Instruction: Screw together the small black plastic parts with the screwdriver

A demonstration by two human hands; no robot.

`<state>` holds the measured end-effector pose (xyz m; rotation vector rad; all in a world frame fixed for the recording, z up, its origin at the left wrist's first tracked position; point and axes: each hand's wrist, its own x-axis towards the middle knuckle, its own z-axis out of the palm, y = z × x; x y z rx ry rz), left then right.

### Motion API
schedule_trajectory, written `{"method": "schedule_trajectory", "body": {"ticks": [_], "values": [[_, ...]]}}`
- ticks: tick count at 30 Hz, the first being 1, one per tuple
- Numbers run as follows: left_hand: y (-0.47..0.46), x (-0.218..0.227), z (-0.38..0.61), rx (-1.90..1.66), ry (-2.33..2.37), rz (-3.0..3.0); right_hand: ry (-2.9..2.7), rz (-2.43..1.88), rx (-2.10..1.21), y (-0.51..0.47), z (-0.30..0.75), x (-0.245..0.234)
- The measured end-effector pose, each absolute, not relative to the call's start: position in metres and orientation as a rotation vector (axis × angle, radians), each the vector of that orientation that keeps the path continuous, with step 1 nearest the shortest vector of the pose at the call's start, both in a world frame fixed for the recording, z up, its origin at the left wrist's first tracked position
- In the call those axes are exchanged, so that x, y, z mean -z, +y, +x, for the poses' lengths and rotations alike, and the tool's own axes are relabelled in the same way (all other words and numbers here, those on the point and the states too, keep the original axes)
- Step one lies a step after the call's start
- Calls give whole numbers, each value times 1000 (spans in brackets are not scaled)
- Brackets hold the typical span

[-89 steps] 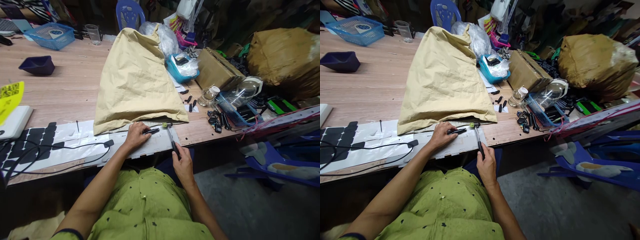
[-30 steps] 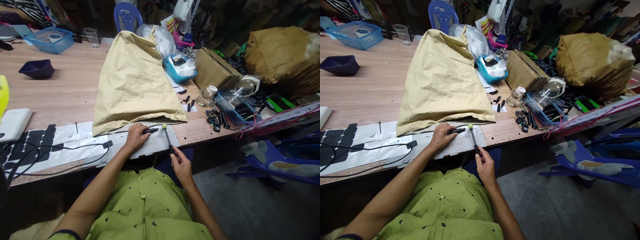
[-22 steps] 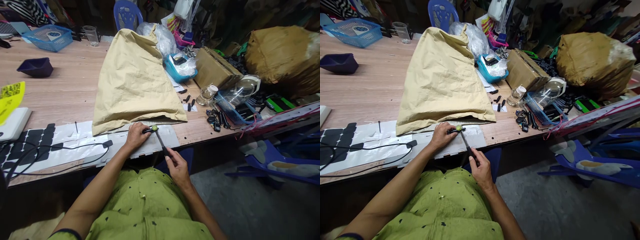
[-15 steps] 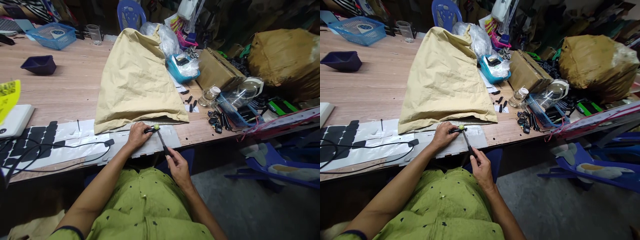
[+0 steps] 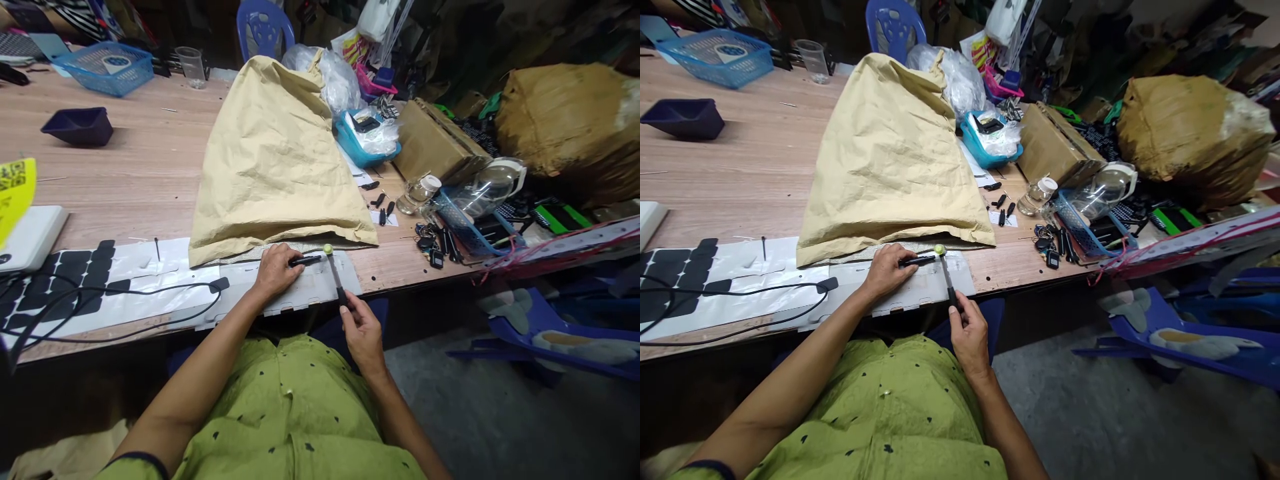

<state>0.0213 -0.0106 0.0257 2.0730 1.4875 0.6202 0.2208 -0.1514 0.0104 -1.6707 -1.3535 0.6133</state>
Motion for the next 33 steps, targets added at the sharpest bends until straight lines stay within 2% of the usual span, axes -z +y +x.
{"method": "schedule_trajectory", "body": {"ticks": [6, 13, 21, 27, 33], "values": [[-9, -25, 20, -611, 1454, 2095, -1421, -1768, -403, -146, 230, -2], [-18, -32, 5, -540, 1274, 2143, -1449, -1763, -430, -145, 229, -1], [-78, -35, -11, -404, 963, 2367, -1453, -1753, -411, -145, 228, -1], [-101, -23, -3, -474, 1073, 2463, -1449, -1774, -418, -145, 227, -2], [-57, -34, -1, -690, 1087, 2240, -1459, -1757, -405, -144, 229, 2]]}}
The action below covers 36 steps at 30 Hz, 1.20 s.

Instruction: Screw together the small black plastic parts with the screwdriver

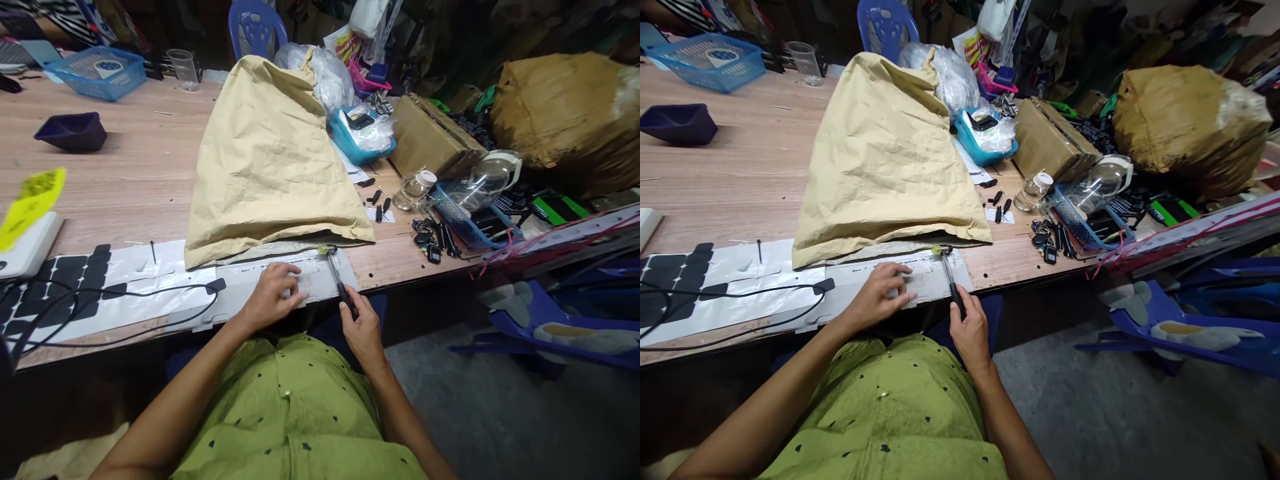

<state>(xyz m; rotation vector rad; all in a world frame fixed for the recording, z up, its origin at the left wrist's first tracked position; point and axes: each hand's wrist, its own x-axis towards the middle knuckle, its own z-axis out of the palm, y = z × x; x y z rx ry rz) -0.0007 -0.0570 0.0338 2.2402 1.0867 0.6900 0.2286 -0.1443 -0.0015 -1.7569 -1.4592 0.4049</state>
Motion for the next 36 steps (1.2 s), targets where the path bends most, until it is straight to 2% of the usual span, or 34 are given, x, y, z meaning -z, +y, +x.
{"method": "schedule_trajectory", "body": {"ticks": [6, 13, 25, 36], "values": [[7, -38, 5, -565, 1526, 2236, -1448, -1771, -408, -144, 229, 4], [12, -50, -15, -617, 1913, 2311, -1439, -1769, -424, -145, 227, 3], [17, -53, -45, -461, 2087, 2177, -1439, -1772, -408, -146, 227, 3], [19, -42, -21, -525, 2006, 2107, -1475, -1771, -375, -144, 230, 4]]}}
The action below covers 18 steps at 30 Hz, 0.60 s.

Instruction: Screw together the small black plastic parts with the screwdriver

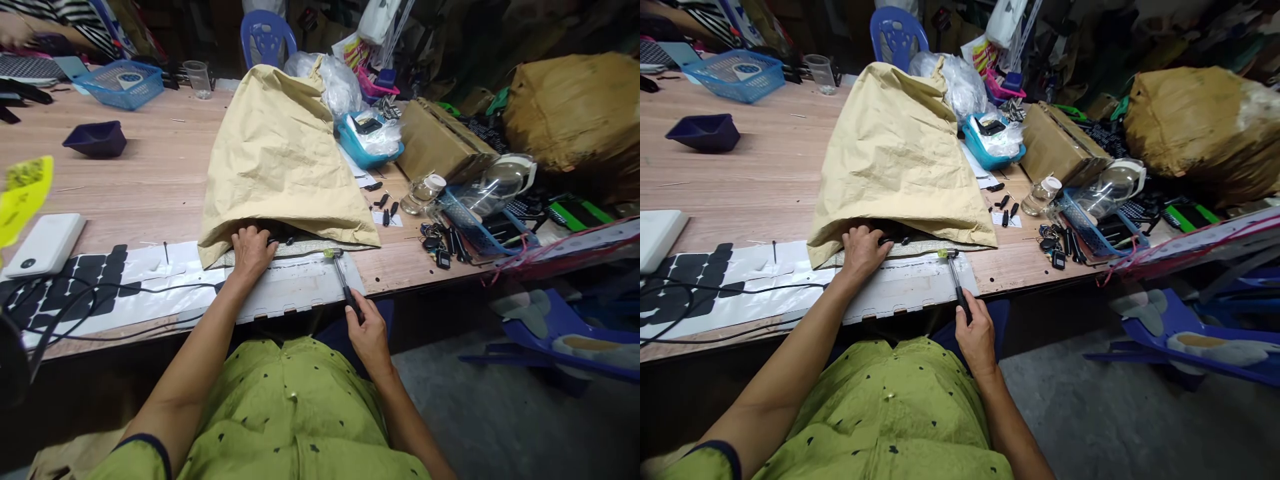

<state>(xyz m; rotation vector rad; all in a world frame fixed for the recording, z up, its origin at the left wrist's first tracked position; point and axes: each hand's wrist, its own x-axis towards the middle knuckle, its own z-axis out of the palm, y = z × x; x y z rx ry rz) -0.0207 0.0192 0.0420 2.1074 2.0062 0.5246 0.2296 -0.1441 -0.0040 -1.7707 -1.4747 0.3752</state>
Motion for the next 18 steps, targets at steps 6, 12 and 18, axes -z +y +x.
{"method": "schedule_trajectory", "body": {"ticks": [6, 12, 18], "values": [[-4, -46, -17, -643, 1774, 2158, -1441, -1750, -416, -144, 228, 5], [-19, -31, 12, -602, 1514, 2189, -1368, -1706, -488, -142, 232, 6], [-13, -24, 14, -637, 1547, 2102, -1221, -1656, -732, -147, 231, 2]]}}
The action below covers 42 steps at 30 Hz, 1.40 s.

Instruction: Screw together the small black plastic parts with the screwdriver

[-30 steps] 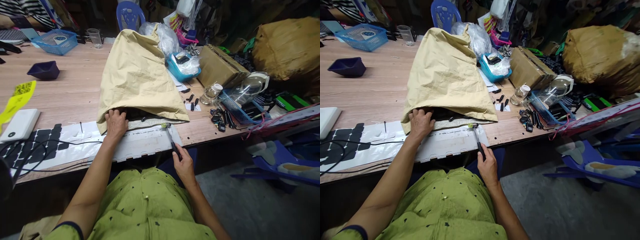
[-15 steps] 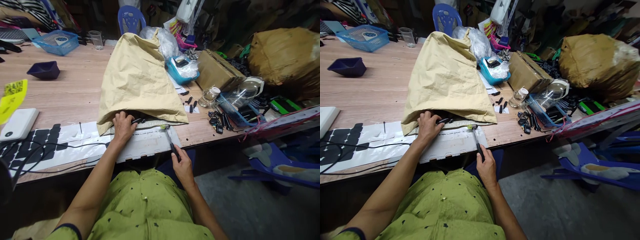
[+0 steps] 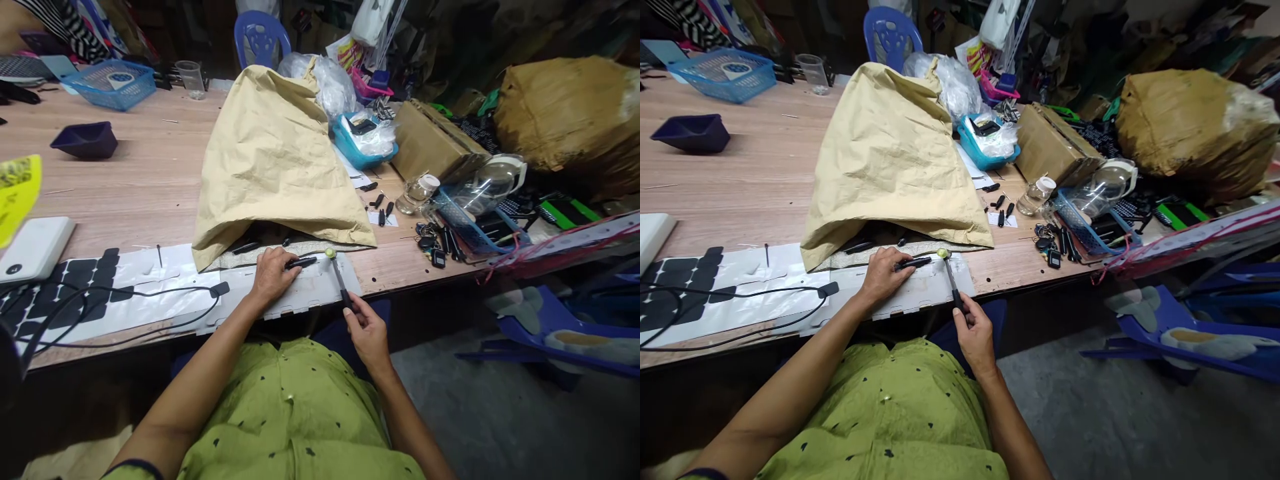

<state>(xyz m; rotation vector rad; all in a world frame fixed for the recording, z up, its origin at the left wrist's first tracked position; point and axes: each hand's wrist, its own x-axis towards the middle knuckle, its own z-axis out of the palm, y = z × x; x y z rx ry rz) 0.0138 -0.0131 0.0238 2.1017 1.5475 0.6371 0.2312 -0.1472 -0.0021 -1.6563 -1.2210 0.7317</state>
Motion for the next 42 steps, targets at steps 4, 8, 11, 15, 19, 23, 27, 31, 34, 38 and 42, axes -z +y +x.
{"method": "schedule_trajectory", "body": {"ticks": [4, 8, 11, 15, 19, 23, 27, 31, 34, 38, 42], "values": [[-13, -25, 13, -636, 1557, 2066, -1210, -1612, -828, -152, 222, -5], [-13, -28, 15, -619, 1579, 2018, -1220, -1578, -933, -154, 213, -10], [-13, -28, 16, -617, 1566, 2009, -1170, -1569, -1020, -153, 210, -11], [-12, -26, 16, -630, 1566, 2009, -1116, -1569, -1061, -152, 208, -12], [-12, -26, 17, -613, 1573, 2019, -1156, -1546, -1049, -152, 206, -14], [-13, -26, 18, -612, 1592, 2029, -1271, -1530, -1016, -153, 204, -10], [-13, -25, 18, -625, 1580, 2038, -1303, -1548, -965, -152, 206, -5], [-13, -26, 18, -636, 1573, 2033, -1300, -1611, -797, -146, 215, -6], [-14, -27, 18, -639, 1573, 2026, -1325, -1673, -621, -142, 221, -7], [-15, -27, 18, -661, 1574, 2016, -1385, -1727, -504, -141, 223, -5], [-16, -24, 16, -707, 1577, 1984, -1420, -1750, -510, -143, 224, -3]]}}
